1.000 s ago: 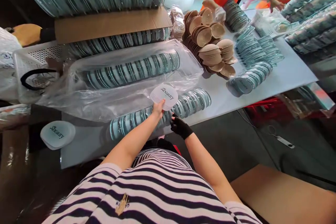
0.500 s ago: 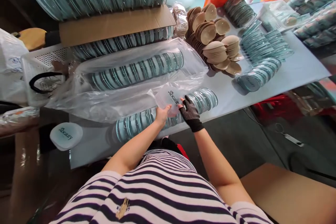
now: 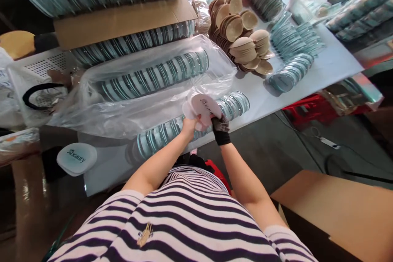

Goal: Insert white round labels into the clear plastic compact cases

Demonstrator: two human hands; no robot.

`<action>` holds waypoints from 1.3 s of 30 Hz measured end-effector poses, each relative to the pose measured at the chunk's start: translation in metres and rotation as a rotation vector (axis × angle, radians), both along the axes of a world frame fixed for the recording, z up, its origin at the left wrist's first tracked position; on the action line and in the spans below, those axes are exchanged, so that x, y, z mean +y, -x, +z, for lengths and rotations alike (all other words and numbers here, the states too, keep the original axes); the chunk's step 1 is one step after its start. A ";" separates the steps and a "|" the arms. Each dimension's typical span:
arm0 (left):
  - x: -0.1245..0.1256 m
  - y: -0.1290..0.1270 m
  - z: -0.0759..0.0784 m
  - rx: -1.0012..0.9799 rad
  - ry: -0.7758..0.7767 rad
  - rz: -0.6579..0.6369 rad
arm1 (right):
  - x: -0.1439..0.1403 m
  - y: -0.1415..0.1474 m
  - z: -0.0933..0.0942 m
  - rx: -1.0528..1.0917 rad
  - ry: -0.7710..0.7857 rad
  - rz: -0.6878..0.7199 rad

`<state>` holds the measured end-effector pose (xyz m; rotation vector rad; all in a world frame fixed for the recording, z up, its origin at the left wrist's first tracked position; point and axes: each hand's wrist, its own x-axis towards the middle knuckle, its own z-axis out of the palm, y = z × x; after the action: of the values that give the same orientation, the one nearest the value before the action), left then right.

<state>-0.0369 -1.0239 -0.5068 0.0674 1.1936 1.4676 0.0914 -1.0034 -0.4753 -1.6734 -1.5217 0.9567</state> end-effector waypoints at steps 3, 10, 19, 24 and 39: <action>0.011 0.016 0.002 -0.032 0.025 0.098 | -0.013 -0.030 0.004 0.055 -0.051 -0.255; 0.017 0.041 -0.008 -0.071 0.062 0.224 | -0.101 -0.065 0.005 -0.670 0.118 0.361; 0.012 0.041 -0.012 -0.088 0.046 0.224 | -0.051 0.006 -0.003 -0.911 0.335 0.542; 0.010 0.040 -0.013 -0.112 0.043 0.224 | -0.046 0.002 0.000 -0.922 0.347 0.563; 0.008 0.040 -0.016 -0.105 0.008 0.262 | -0.040 0.009 -0.048 -0.338 0.515 0.564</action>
<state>-0.0765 -1.0155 -0.5232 -0.1756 1.1547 1.6721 0.0827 -1.0433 -0.5228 -1.8536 -2.1818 1.5187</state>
